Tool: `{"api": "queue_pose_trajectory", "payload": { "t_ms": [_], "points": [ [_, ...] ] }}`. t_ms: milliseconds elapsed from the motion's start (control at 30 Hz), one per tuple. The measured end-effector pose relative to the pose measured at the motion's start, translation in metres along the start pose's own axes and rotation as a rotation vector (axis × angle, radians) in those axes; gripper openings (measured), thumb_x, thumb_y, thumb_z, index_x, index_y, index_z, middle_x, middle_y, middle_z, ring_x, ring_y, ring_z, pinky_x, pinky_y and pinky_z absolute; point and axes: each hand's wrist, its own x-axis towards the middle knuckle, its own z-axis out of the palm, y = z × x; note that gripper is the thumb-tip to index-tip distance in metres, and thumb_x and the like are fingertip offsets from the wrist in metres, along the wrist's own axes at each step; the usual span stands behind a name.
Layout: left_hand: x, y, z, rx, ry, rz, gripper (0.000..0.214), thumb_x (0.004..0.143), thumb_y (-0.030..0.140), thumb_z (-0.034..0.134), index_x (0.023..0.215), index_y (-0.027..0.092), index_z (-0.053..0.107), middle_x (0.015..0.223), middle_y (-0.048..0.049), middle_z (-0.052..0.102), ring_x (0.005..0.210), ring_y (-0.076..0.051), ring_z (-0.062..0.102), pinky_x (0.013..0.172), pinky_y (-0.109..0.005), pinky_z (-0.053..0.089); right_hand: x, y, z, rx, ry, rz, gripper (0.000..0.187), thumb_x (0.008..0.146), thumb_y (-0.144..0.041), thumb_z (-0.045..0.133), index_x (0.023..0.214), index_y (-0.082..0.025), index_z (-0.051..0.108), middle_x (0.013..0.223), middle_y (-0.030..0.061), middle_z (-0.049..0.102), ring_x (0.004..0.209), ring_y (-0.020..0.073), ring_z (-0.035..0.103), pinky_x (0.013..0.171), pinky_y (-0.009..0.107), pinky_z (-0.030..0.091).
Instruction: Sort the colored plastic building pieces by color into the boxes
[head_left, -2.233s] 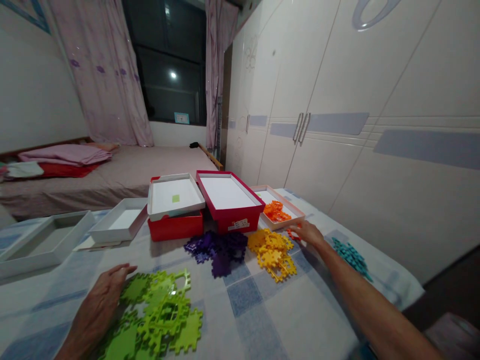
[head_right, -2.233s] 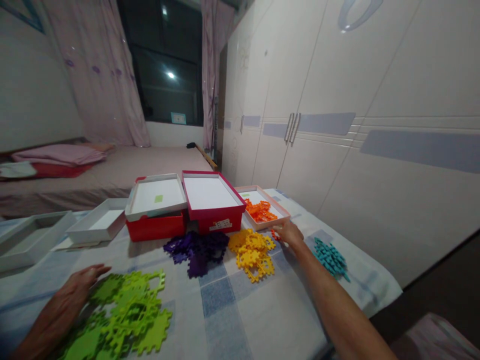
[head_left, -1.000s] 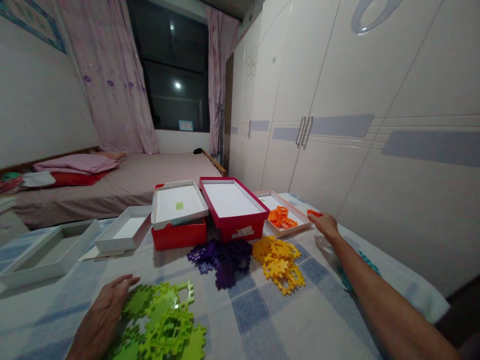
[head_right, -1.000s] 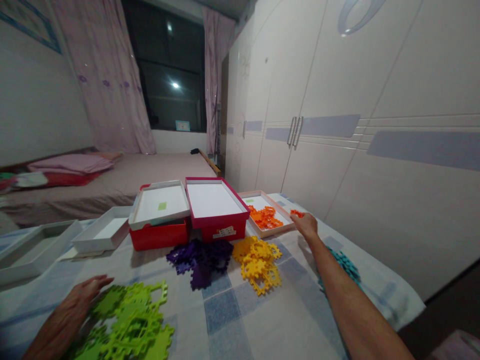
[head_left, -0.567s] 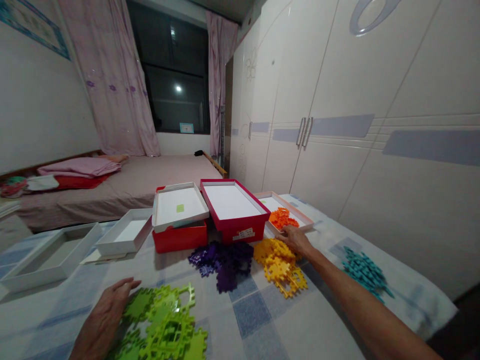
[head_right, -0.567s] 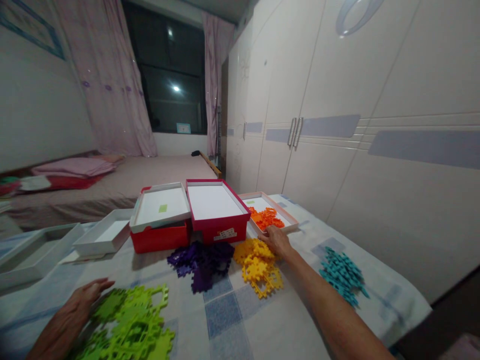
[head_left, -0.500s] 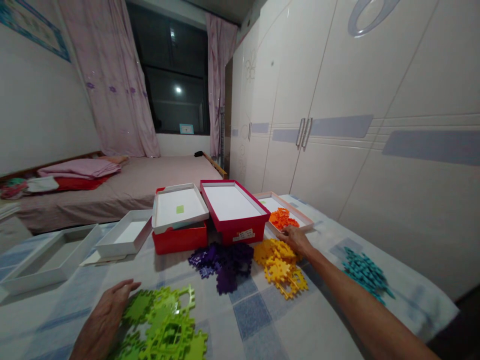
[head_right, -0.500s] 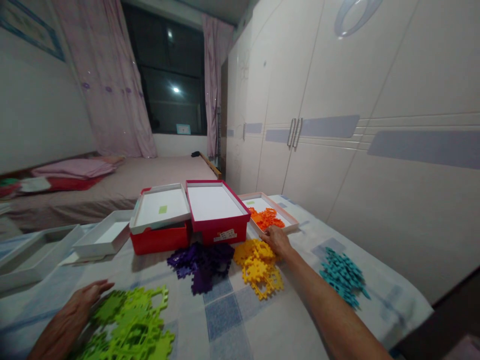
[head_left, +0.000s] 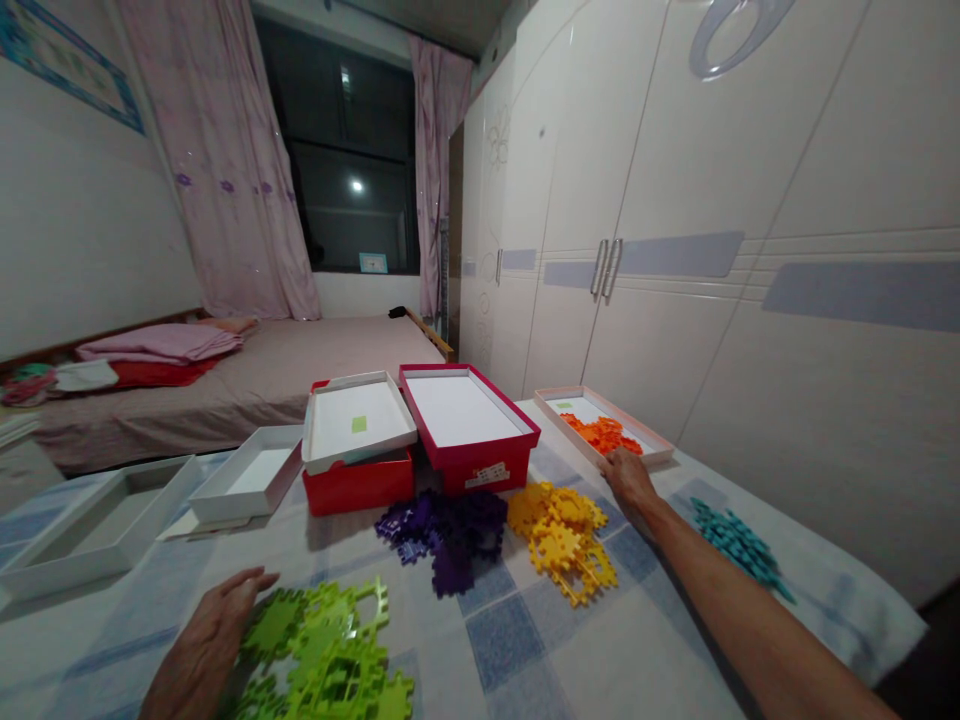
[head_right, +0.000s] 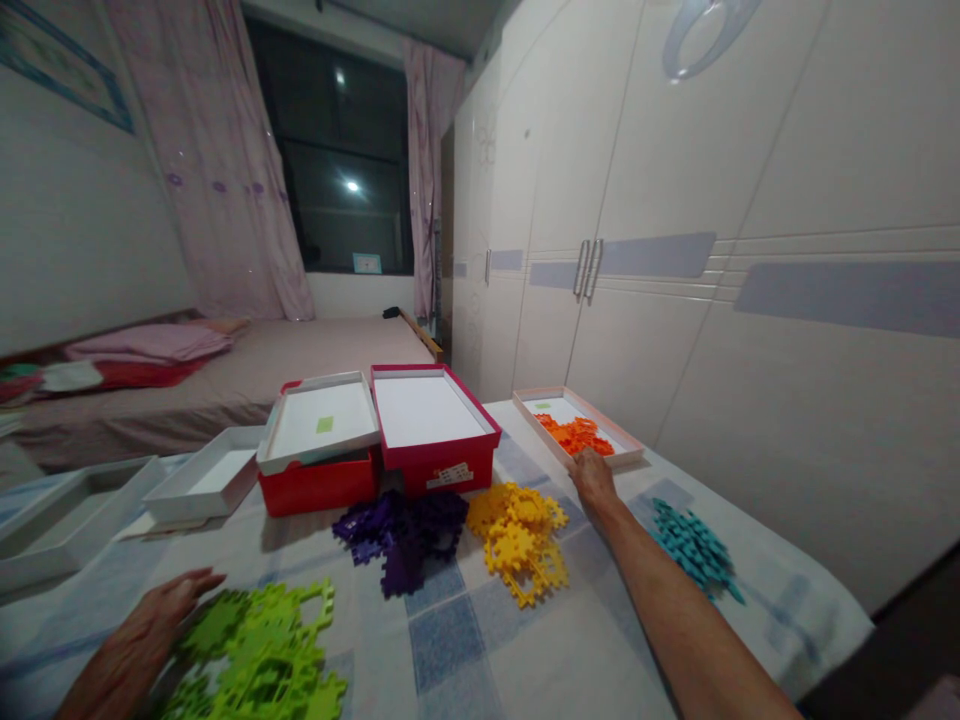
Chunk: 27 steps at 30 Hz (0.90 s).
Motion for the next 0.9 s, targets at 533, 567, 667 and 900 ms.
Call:
{"api": "queue_pose_trajectory", "payload": {
  "t_ms": [533,567,667,900],
  "points": [
    [0.002,-0.001,0.002,-0.113,-0.086,-0.102,0.059,0.079,0.062,0.032,0.101,0.018,0.064,0.125,-0.0124,0.056,0.121,-0.027,0.050,0.112,-0.044,0.029,-0.041,-0.107,-0.049,0.248,0.325,-0.637,0.046,0.089,-0.022,0.047,0.134,-0.021,0.041,0.134,0.0095,0.046,0.083,0.0141,0.062,0.076,0.029,0.051],
    [0.002,0.000,0.002,-0.115,-0.090,-0.105,0.060,0.078,0.063,0.032,0.101,0.018,0.064,0.125,-0.0124,0.056,0.121,-0.027,0.050,0.112,-0.044,0.030,-0.043,-0.119,-0.053,0.200,0.292,-0.687,0.046,0.089,-0.020,0.048,0.134,-0.022,0.040,0.132,0.0082,0.049,0.084,0.0144,0.062,0.075,0.028,0.050],
    [0.001,0.004,0.001,-0.118,-0.086,-0.119,0.060,0.075,0.063,0.033,0.098,0.018,0.065,0.124,-0.0125,0.057,0.120,-0.027,0.051,0.112,-0.044,0.030,-0.049,-0.146,-0.055,-0.008,0.249,-0.643,0.029,0.088,-0.018,0.050,0.117,-0.020,0.054,0.110,0.0068,0.062,0.082,0.0183,0.063,0.066,0.027,0.047],
    [0.005,-0.004,0.003,-0.120,-0.044,-0.073,0.059,0.074,0.065,0.036,0.093,0.020,0.068,0.118,-0.0112,0.062,0.117,-0.028,0.055,0.110,-0.046,0.034,-0.037,-0.147,-0.056,0.175,0.440,-0.349,0.019,0.090,-0.027,0.050,0.103,-0.013,0.053,0.102,0.0137,0.061,0.091,0.0237,0.059,0.072,0.029,0.042]
  ]
}}
